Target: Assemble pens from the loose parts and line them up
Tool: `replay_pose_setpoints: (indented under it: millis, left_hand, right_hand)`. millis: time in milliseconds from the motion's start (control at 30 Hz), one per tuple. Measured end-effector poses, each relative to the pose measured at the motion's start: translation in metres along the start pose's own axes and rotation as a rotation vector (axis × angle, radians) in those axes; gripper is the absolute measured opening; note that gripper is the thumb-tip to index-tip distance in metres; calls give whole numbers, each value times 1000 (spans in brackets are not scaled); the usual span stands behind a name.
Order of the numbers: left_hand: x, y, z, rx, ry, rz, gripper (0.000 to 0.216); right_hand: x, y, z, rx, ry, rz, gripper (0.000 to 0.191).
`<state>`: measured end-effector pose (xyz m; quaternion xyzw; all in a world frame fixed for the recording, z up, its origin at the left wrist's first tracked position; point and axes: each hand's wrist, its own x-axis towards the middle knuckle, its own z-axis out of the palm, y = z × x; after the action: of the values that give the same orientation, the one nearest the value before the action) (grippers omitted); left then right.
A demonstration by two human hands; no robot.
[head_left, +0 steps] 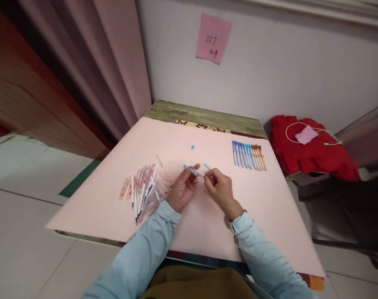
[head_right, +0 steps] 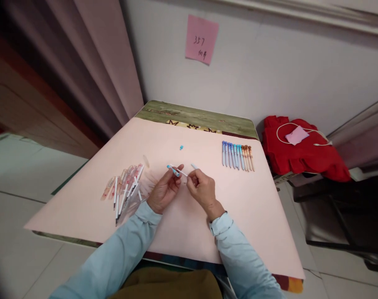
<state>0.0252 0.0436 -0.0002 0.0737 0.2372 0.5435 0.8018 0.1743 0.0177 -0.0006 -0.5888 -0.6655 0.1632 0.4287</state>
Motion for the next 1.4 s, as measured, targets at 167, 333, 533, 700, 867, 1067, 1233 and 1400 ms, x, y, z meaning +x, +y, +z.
replay_pose_setpoints:
  millis: [167,333,533,700,867,1067,1233,1400]
  left_hand:
    - [4,1,-1,-56,71,41,15]
    - [4,1,2,-91,83,57,17]
    - [5,4,2,-126,97,129,21]
    - [6,5,3,-131,106,137,23]
    - [5,4,2,-122,107,153,22]
    - [6,3,1,-100,96,160,21]
    - [7,2,-2,-79,82,155,21]
    - [6,2,-1,-68,83,156,21]
  right_hand:
    - [4,15,-7,-175,73,-23,22]
    - [16,33,-7,-486,79,76,19]
    - [15,29,-29,-69,-23,220,19]
    - [14,30,-62,229,-207,305,21]
    - [15,20,-68,327,-339,318,22]
    - [15,16,-63,343,-343,302,22]
    - [14,19,-60,350,-359,302,20]
    - [15,20,-58,332,-359,311,20]
